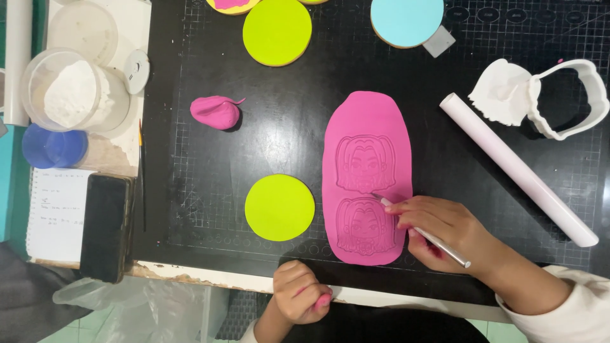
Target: The person uses a silver craft knife to cut out two pink fondant face shapes from a larger pink sheet. They then place one of the cut-out pink faces onto a lime green circular base and press it down to adhere.
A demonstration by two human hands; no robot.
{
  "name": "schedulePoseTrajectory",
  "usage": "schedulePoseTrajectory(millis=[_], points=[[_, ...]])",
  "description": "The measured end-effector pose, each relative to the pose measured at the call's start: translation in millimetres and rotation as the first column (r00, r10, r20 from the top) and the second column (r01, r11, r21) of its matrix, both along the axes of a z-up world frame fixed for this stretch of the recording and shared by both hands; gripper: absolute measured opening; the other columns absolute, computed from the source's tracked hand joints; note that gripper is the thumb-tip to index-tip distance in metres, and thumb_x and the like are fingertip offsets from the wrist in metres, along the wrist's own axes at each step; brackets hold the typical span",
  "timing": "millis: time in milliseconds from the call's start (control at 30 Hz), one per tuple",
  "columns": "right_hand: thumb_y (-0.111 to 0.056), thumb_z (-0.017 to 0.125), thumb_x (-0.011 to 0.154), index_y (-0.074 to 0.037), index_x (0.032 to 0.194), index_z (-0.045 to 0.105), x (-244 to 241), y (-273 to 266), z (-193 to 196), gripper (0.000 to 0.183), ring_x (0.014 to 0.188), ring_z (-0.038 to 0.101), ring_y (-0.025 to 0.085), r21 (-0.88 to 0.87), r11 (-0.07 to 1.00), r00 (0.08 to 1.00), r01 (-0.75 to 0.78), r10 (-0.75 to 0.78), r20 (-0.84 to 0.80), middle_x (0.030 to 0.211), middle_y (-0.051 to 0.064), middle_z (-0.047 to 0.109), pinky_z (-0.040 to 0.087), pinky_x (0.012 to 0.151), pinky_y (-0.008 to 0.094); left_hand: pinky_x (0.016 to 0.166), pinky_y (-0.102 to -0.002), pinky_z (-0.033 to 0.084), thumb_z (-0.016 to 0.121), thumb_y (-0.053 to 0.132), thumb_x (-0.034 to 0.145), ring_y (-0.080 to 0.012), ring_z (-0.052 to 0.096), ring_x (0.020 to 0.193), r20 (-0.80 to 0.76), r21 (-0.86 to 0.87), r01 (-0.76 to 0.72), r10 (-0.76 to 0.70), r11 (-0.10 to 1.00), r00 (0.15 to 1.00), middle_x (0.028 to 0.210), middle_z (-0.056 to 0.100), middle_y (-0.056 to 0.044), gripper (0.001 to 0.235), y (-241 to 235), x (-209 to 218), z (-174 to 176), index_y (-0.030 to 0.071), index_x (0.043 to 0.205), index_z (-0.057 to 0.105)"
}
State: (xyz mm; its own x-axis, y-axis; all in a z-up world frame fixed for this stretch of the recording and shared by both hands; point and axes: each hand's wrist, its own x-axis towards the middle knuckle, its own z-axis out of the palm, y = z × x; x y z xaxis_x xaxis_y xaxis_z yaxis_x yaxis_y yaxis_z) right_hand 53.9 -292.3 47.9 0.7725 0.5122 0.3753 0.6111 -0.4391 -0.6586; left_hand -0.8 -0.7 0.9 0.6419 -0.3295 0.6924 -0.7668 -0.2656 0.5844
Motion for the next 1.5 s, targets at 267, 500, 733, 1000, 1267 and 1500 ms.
schedulePoseTrajectory(millis=[267,500,733,1000,1267,1500], points=[[0.004,0.054,0.085,-0.001,0.092,0.064,3.0,-4.5,-3.7,0.013,0.096,0.079,0.03,0.077,0.997,0.998,0.014,-0.009,-0.063,0.106,0.017,0.075,0.064,0.092,0.041,0.047,-0.028,0.033,0.049,0.022,0.104,-0.0146,0.043,0.046,-0.001,-0.006,0.007,-0.007,1.0,1.0,0.057,0.052,0.0,0.043,-0.4,1.3,1.6,0.009,0.064,0.057],[0.001,0.049,0.089,-0.002,0.09,0.063,5.8,-6.5,-6.2,0.014,0.092,0.078,0.032,0.109,0.994,0.998,0.034,-0.027,-0.059,0.1,0.017,0.075,0.065,0.084,0.039,0.046,-0.027,0.034,0.051,0.022,0.104,-0.0141,0.043,0.045,0.018,-0.012,0.001,-0.001,1.0,1.0,0.055,0.051,-0.001,0.043,-0.6,0.9,-0.4,0.009,0.063,0.058],[0.002,0.05,0.089,-0.001,0.093,0.063,5.3,-7.9,-8.4,0.014,0.095,0.079,0.032,0.126,0.991,0.999,0.037,-0.032,-0.043,0.102,0.018,0.075,0.066,0.085,0.04,0.046,-0.027,0.034,0.051,0.021,0.103,-0.0143,0.044,0.046,0.008,-0.004,0.002,-0.002,1.0,1.0,0.056,0.051,-0.001,0.041,-0.2,-0.4,-1.6,0.009,0.064,0.058],[0.003,0.056,0.086,-0.002,0.092,0.066,1.6,-10.1,-10.0,0.013,0.099,0.08,0.031,0.106,0.989,0.992,0.103,-0.094,-0.087,0.102,0.014,0.077,0.066,0.086,0.036,0.046,-0.027,0.035,0.052,0.02,0.101,-0.0141,0.045,0.046,0.006,0.0,0.001,-0.001,1.0,1.0,0.056,0.052,-0.001,0.04,0.4,-1.8,-3.0,0.008,0.064,0.059],[0.002,0.055,0.088,-0.003,0.091,0.065,1.4,-12.0,-9.7,0.012,0.098,0.08,0.03,0.096,0.988,0.99,0.122,-0.113,-0.09,0.104,0.013,0.077,0.065,0.084,0.034,0.046,-0.028,0.034,0.051,0.021,0.103,-0.0145,0.044,0.046,0.006,0.002,0.006,-0.006,1.0,1.0,0.056,0.051,-0.001,0.042,0.0,0.0,-0.1,0.009,0.064,0.058],[0.004,0.052,0.085,-0.003,0.088,0.064,2.1,-13.2,-9.0,0.014,0.096,0.08,0.03,0.086,0.987,0.988,0.138,-0.13,-0.088,0.1,0.013,0.077,0.065,0.079,0.032,0.047,-0.028,0.034,0.05,0.021,0.103,-0.0146,0.043,0.045,0.0,0.001,0.009,-0.009,1.0,1.0,0.056,0.051,-0.001,0.042,0.4,0.0,-0.1,0.009,0.064,0.058]])
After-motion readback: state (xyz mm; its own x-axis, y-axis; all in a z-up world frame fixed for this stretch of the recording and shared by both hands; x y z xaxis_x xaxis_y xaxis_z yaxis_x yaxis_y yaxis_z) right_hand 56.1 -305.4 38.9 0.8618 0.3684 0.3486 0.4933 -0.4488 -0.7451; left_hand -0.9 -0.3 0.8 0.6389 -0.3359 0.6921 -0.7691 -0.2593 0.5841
